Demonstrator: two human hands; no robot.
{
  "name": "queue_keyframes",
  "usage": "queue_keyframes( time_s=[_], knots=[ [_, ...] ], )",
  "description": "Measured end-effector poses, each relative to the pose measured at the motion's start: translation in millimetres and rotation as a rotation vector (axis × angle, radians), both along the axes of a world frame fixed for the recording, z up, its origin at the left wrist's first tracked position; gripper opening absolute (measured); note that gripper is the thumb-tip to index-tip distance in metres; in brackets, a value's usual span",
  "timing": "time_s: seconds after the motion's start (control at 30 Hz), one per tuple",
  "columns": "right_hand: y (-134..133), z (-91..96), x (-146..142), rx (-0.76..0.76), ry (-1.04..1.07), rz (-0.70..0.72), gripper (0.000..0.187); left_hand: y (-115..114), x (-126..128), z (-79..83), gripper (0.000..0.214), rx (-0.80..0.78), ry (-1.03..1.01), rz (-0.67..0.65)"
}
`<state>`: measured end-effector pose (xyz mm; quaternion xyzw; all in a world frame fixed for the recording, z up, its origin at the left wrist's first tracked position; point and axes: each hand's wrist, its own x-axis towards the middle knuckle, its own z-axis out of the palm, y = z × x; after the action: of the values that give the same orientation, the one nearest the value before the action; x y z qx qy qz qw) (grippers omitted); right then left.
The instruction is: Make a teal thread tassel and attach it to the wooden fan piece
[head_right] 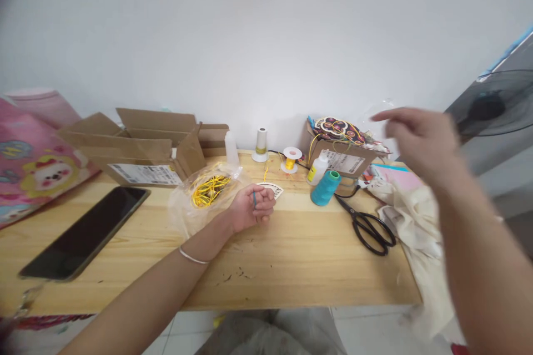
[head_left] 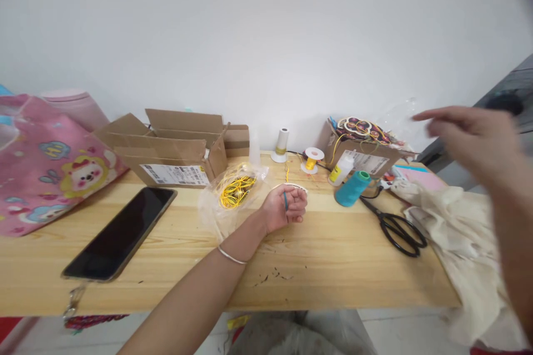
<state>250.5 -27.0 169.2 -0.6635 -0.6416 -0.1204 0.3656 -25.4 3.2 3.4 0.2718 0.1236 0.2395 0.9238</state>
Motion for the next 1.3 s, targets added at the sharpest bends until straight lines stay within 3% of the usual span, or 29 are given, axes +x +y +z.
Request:
queue_keyframes(
  time_s=[0.07, 0.17, 0.23, 0.3, 0.4, 0.53, 0.7, 0.9, 1.03, 1.17, 1.3],
  knots=[
    [6, -33.9, -51, -0.074, 0.332, 0.314, 0.020, -2, 0, 2.7, 0.026, 0.016, 0.002, -0.030],
    [18, -94.4, -110, -0.325, 0.606, 0.710, 0.028, -6, -2, 7.6, 0.029, 0.039, -0.033, -0.086],
    [23, -129.4, -133, -0.477, 0.756, 0.856, 0.034, -9, -4, 11.1, 0.031, 0.039, -0.092, -0.114],
    [25, -155.0, -142, -0.573, 0.868, 0.915, 0.038, -12, -5, 15.0, 0.034, 0.019, -0.174, -0.095],
    [21, -174.6, -139, -0.638, 0.831, 0.984, 0.034, -15, -8, 21.9, 0.043, -0.036, -0.267, 0.025],
    [13, -174.4, -135, -0.593, 0.510, 1.072, 0.031, -12, -11, 30.0, 0.061, -0.104, -0.308, 0.232],
    [5, -158.9, -141, -0.596, -0.033, 0.987, 0.028, 0, -14, 30.2, 0.061, -0.122, -0.359, 0.514],
    [-3, -144.0, -138, -0.493, -0.305, 0.877, 0.024, 7, -14, 22.8, 0.059, -0.108, -0.292, 0.628],
    [-7, -138.7, -136, -0.334, -0.327, 0.907, 0.024, 6, -9, 17.7, 0.062, -0.061, -0.184, 0.557],
    [-6, -136.4, -133, -0.153, -0.299, 0.867, 0.027, -2, 0, 12.3, 0.068, -0.083, -0.064, 0.295],
    [-1, -135.4, -125, -0.093, -0.267, 0.803, 0.031, -10, 8, 7.1, 0.072, -0.134, -0.036, 0.079]
  ],
)
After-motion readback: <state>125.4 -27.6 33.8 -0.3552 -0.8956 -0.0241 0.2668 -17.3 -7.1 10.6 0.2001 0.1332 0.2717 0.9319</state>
